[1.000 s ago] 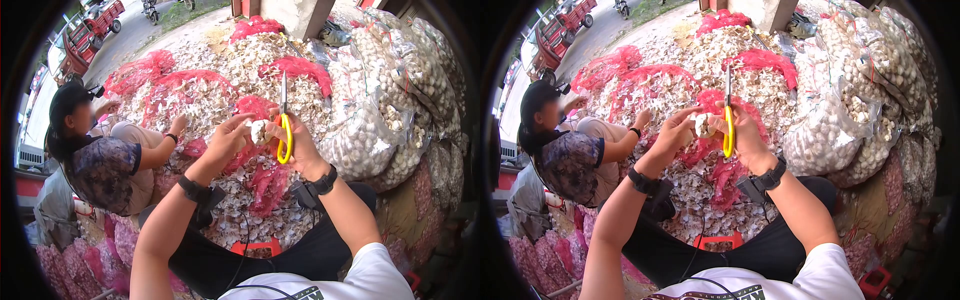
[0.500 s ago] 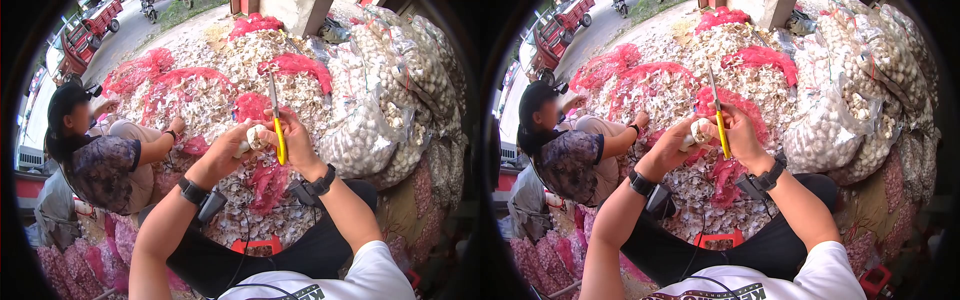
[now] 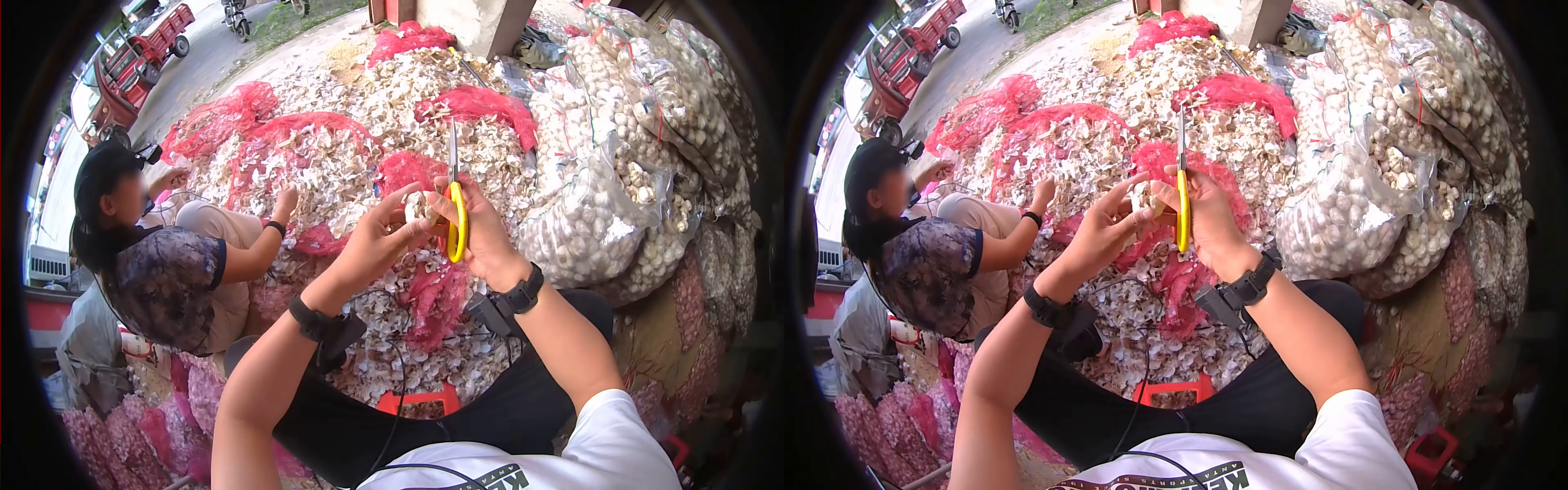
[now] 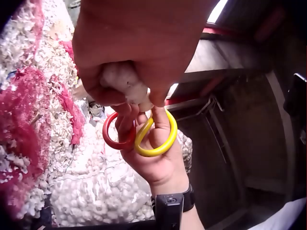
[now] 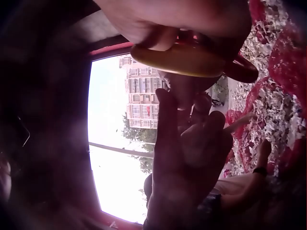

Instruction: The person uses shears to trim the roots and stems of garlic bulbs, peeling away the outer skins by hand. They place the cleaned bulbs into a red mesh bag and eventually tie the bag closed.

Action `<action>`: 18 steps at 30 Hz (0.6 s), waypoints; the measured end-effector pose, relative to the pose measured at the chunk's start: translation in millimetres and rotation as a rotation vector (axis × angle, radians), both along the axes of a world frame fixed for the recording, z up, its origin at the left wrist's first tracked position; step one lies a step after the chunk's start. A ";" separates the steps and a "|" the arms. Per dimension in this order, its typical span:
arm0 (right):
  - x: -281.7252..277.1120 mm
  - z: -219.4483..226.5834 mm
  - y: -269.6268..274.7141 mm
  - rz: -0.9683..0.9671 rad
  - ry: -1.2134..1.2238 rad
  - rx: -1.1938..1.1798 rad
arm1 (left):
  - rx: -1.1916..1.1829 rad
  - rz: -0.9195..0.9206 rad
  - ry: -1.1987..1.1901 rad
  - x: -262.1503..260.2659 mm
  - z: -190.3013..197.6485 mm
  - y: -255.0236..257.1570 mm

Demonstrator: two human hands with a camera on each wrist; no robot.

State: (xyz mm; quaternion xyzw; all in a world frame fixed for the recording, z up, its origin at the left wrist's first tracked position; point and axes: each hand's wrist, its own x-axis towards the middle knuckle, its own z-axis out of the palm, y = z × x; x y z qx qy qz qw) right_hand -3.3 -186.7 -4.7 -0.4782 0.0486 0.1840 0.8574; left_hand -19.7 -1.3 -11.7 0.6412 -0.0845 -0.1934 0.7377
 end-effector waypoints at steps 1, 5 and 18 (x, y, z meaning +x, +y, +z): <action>0.3 1.7 -0.8 0.032 0.022 0.031 | -0.045 0.008 0.016 -0.8 0.9 -0.3; 3.5 6.9 -2.5 0.046 0.059 0.172 | -0.178 0.059 0.081 2.3 16.3 -0.3; 2.3 7.3 -4.1 0.082 0.060 0.188 | -0.260 0.005 0.141 2.4 15.7 2.6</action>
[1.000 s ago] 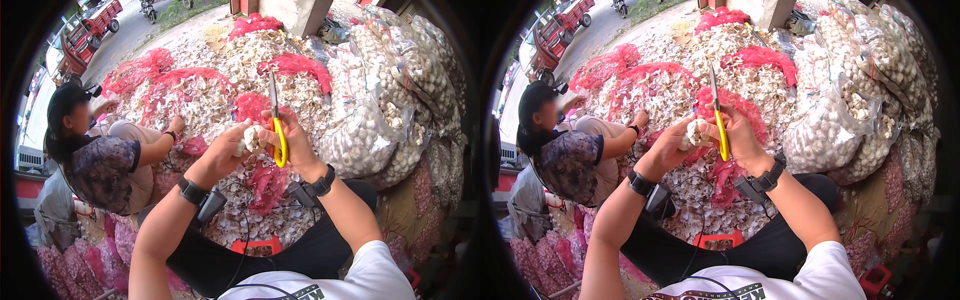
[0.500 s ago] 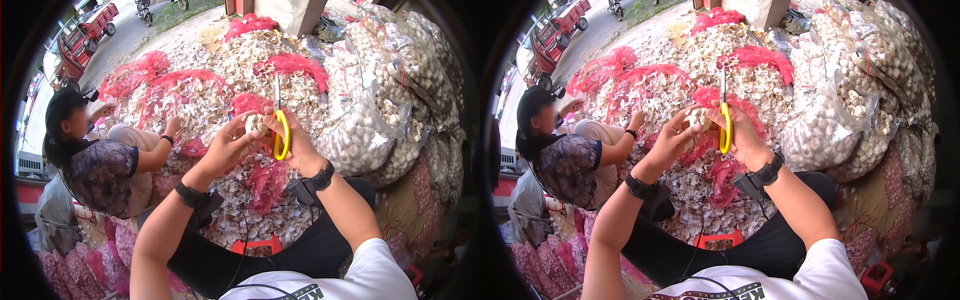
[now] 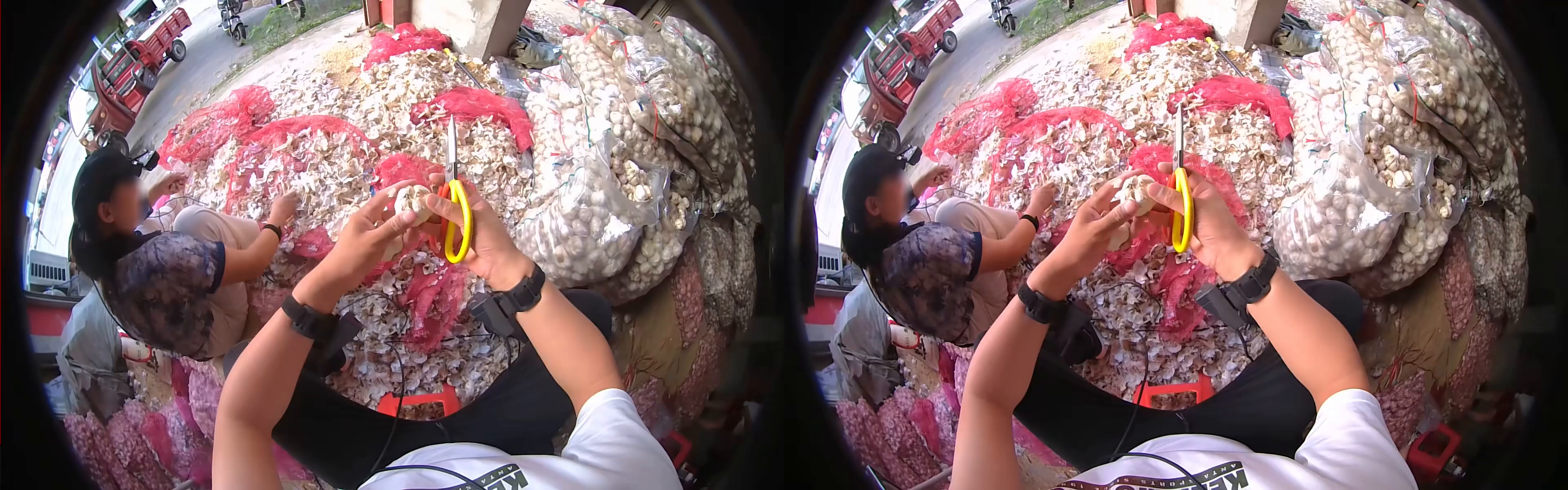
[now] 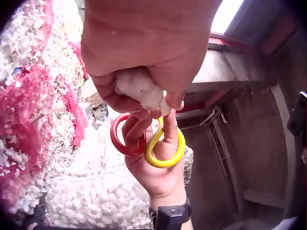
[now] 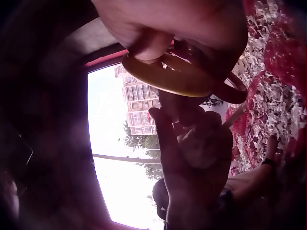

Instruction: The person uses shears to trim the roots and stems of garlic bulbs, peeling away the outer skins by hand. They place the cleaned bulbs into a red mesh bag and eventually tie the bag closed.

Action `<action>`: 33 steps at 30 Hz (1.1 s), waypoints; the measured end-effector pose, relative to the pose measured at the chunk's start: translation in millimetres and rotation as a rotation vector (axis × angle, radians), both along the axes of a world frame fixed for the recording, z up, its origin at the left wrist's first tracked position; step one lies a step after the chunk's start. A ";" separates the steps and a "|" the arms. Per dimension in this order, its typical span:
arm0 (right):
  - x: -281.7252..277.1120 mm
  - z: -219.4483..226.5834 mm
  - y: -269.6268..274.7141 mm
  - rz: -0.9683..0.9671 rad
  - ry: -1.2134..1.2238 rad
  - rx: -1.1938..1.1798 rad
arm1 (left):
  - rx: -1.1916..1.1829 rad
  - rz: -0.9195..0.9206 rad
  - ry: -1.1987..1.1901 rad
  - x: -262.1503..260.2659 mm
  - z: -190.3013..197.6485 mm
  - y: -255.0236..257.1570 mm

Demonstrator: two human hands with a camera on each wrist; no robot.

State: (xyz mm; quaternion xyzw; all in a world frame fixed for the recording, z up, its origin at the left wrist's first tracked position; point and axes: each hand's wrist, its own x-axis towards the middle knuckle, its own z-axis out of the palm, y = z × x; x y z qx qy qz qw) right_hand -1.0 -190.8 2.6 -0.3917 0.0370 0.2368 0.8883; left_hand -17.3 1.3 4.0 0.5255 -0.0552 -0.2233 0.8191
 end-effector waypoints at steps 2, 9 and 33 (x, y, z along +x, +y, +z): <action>0.7 -3.0 0.3 -0.007 -0.026 -0.001 | -0.050 0.003 0.032 -0.8 0.7 -0.9; -0.1 -13.9 -10.6 0.038 0.059 0.197 | -0.220 -0.171 0.086 1.0 -1.2 0.8; 7.8 11.3 -8.2 -0.184 -0.262 -0.378 | 0.059 -0.114 0.004 4.6 -1.1 4.2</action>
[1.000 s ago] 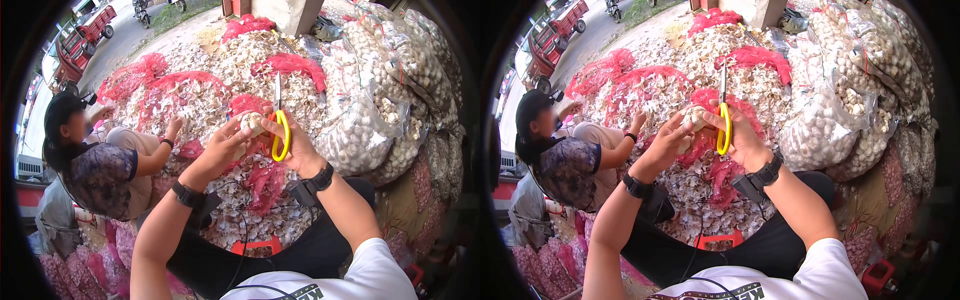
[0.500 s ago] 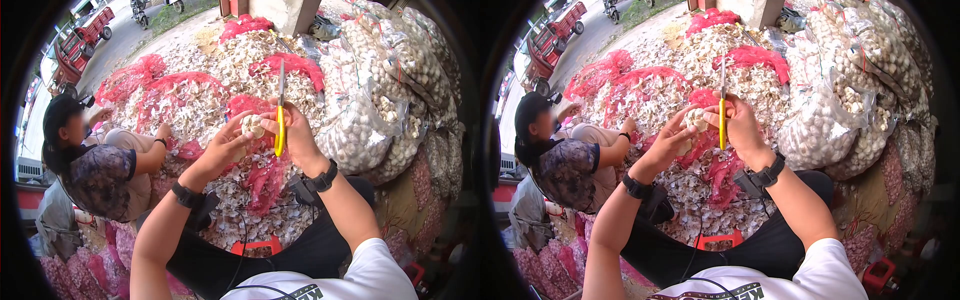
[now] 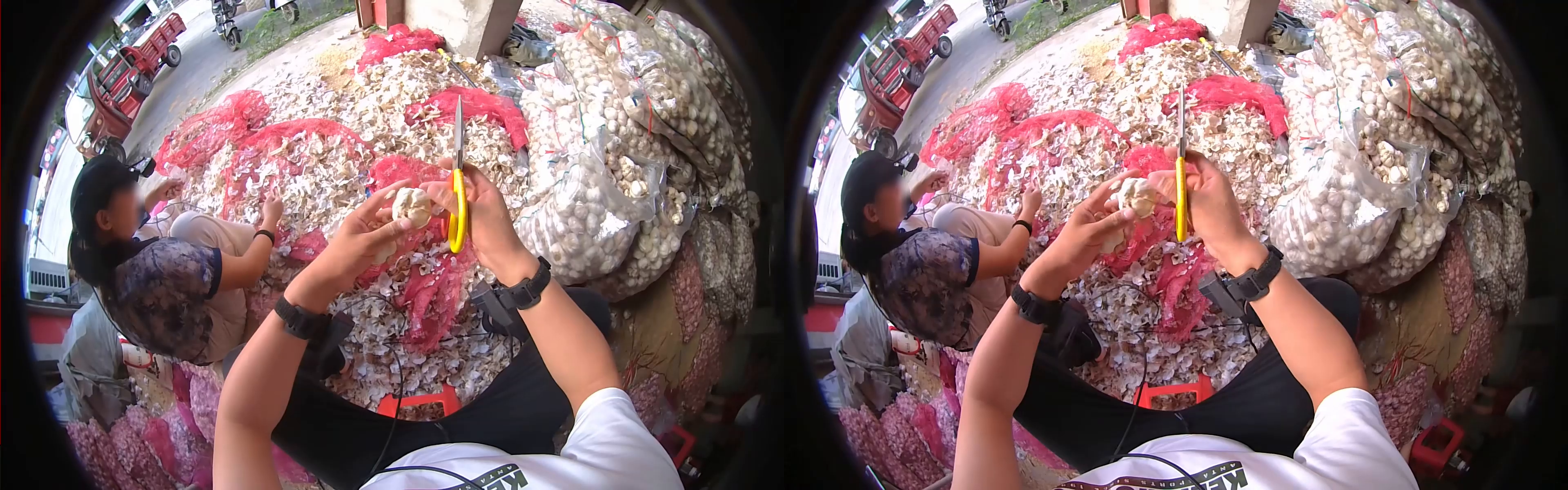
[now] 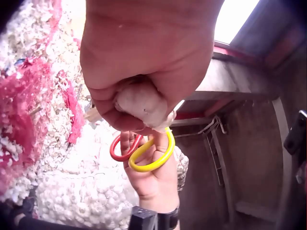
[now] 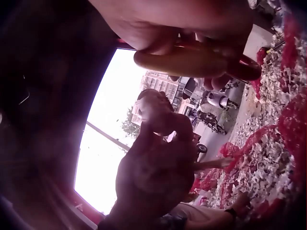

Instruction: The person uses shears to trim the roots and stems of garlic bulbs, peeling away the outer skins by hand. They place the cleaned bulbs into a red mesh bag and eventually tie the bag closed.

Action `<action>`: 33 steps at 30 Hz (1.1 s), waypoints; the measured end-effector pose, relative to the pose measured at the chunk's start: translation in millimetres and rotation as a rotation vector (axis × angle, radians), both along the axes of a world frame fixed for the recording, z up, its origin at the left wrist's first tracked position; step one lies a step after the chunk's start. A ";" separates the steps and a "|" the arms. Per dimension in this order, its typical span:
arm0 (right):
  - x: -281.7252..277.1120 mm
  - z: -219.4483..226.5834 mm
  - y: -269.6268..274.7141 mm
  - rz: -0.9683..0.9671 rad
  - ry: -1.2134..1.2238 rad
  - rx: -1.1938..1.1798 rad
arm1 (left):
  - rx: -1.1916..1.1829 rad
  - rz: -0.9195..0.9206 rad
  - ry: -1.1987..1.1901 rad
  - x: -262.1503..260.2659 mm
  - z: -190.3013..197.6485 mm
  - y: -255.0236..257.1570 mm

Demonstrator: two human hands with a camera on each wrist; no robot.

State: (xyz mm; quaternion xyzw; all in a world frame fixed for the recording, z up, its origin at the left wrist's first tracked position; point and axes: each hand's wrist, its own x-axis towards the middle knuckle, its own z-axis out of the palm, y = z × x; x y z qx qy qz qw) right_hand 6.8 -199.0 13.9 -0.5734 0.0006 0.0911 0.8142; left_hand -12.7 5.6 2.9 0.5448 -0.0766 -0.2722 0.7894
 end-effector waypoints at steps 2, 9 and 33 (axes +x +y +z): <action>-6.2 4.6 4.5 0.070 -0.004 -0.056 | 0.094 0.030 -0.007 -0.5 -2.4 0.8; -3.7 -22.3 -3.8 0.193 0.375 0.484 | 0.084 0.085 -0.018 -5.2 7.8 2.3; -13.5 -10.9 15.9 0.143 0.079 0.152 | 0.106 0.134 -0.049 -5.9 1.9 -8.5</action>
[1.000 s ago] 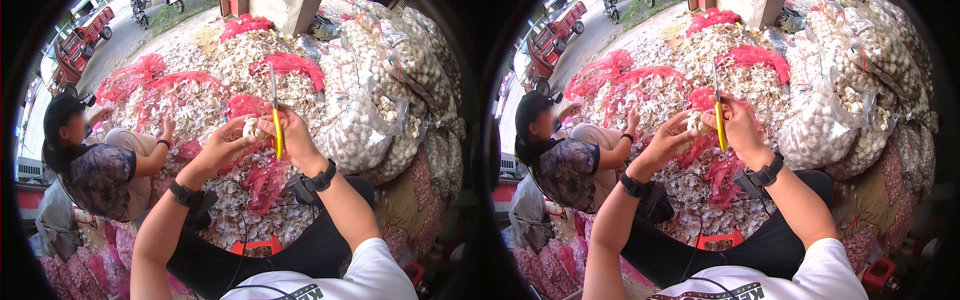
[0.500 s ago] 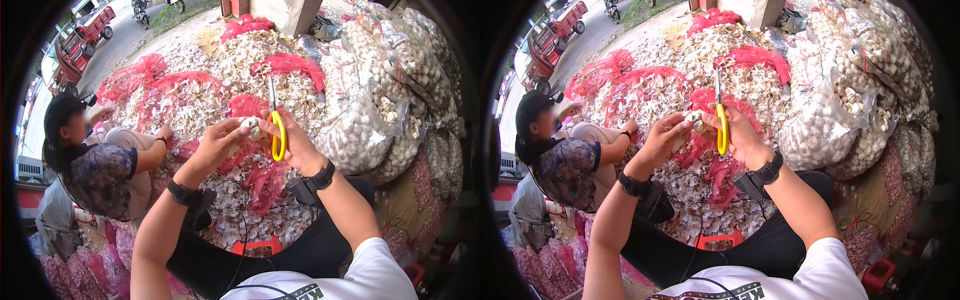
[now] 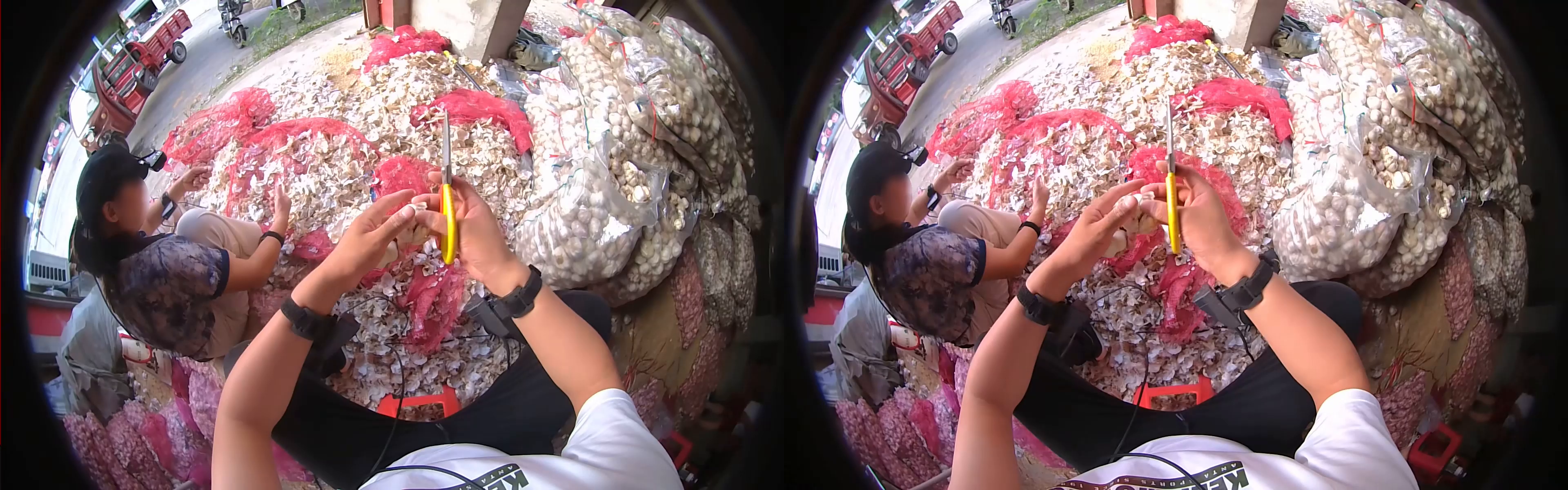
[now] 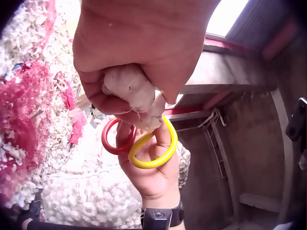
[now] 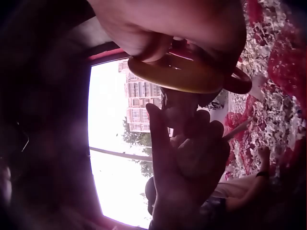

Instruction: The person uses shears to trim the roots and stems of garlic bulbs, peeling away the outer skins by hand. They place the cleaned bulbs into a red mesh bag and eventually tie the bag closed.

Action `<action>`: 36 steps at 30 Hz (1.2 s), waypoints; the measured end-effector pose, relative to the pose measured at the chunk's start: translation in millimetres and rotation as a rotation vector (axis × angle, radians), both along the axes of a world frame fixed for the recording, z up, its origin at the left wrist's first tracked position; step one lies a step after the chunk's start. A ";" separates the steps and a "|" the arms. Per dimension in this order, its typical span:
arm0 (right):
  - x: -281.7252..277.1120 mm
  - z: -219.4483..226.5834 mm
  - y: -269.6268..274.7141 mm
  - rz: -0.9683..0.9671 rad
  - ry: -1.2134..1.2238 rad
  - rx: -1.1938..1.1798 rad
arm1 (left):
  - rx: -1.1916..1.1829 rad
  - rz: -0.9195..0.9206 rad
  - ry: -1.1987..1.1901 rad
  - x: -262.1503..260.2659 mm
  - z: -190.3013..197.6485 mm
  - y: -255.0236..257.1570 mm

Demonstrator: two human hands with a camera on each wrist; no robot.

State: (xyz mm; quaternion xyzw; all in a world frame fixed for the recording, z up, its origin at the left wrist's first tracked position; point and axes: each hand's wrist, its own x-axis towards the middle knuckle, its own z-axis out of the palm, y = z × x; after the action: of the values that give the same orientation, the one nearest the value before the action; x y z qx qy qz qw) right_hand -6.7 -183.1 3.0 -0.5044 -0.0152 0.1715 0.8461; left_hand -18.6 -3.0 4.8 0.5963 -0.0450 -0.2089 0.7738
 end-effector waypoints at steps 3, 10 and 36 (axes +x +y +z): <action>-3.7 -1.1 5.0 -0.041 -0.183 -0.157 | 0.031 -0.169 0.067 4.5 -12.0 8.8; -2.6 -1.4 -4.1 -0.025 -0.238 -0.379 | -0.030 0.045 0.105 4.9 -1.3 2.8; 117.6 -13.9 -425.2 -1.300 0.068 0.038 | -0.327 0.248 0.252 -11.9 -3.5 45.3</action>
State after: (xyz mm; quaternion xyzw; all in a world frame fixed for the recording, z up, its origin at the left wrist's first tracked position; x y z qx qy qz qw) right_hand 110.9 -608.3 -10.9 -0.3899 0.3168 -0.3601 0.7861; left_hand -30.5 42.3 1.3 0.4334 0.0922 -0.1750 0.8792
